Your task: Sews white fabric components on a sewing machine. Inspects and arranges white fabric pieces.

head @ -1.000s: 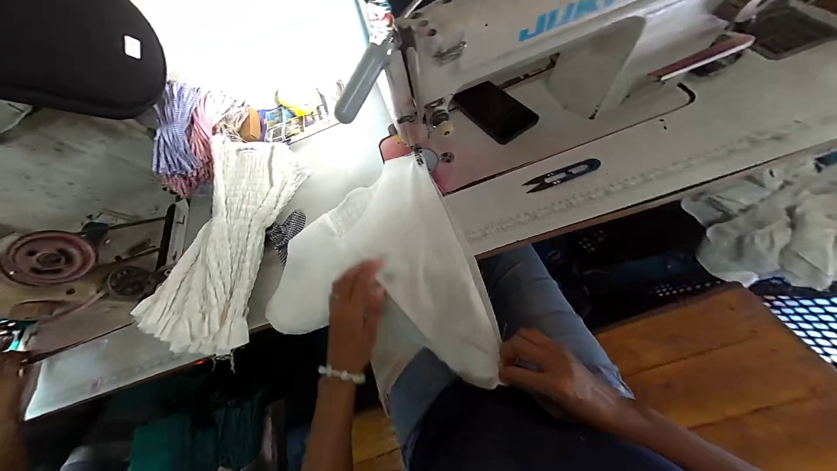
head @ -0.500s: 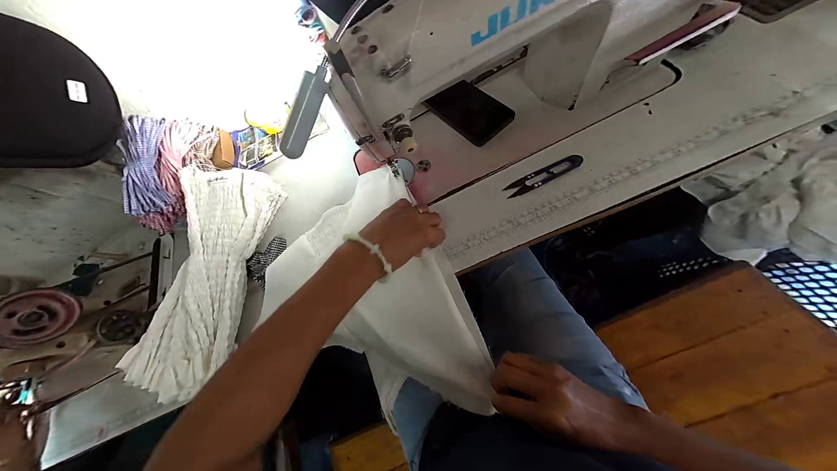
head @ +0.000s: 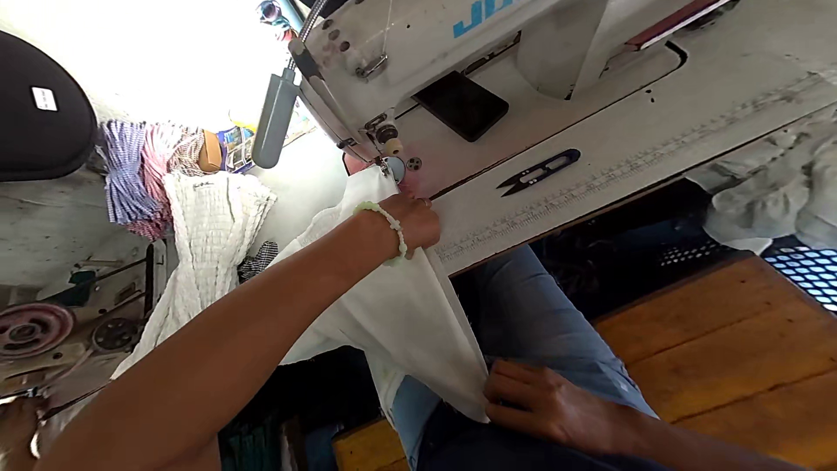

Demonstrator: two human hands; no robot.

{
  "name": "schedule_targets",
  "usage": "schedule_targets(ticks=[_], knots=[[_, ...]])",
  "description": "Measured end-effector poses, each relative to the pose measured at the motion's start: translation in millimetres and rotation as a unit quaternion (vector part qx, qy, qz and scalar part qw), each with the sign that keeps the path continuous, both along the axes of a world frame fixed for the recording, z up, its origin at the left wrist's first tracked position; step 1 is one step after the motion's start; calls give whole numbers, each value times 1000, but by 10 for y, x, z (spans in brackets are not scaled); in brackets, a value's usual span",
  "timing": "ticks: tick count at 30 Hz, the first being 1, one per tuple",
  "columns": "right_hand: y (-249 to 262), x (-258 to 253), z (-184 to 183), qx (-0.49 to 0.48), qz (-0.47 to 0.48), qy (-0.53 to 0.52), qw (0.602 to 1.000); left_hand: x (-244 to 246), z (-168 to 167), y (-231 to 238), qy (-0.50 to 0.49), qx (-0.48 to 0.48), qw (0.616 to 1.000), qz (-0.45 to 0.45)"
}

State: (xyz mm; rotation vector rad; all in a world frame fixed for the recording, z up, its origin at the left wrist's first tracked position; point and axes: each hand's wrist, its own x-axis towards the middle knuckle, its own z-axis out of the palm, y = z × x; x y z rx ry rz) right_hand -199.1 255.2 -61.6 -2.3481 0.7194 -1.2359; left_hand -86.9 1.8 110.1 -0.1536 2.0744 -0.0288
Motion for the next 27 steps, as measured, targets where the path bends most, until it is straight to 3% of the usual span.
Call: schedule_targets(ticks=[6, 13, 15, 17, 19, 21, 23, 27], knots=[[17, 3, 50, -3, 1, -1, 1000, 28, 1, -49, 46, 57, 987, 141], [60, -11, 87, -35, -9, -9, 999, 301, -241, -141, 281, 148, 926, 202], [74, -30, 116, -52, -23, -2, 998, 450, -392, 10, 400, 115, 873, 256], [101, -71, 148, -58, -37, 9, 998, 551, -512, 350, 495, -7, 805, 327], [125, -113, 148, -65, -52, 17, 996, 639, -719, 734, 539, -132, 740, 381], [146, -148, 122, -67, -65, 30, 995, 740, -1000, 1015, 567, -181, 694, 406], [160, -166, 94, -63, -72, 38, 995, 820, -1173, 1106, 598, -190, 669, 398], [101, -151, 64, -59, -84, 45, 994, 898, -1169, 987, 606, -159, 673, 393]])
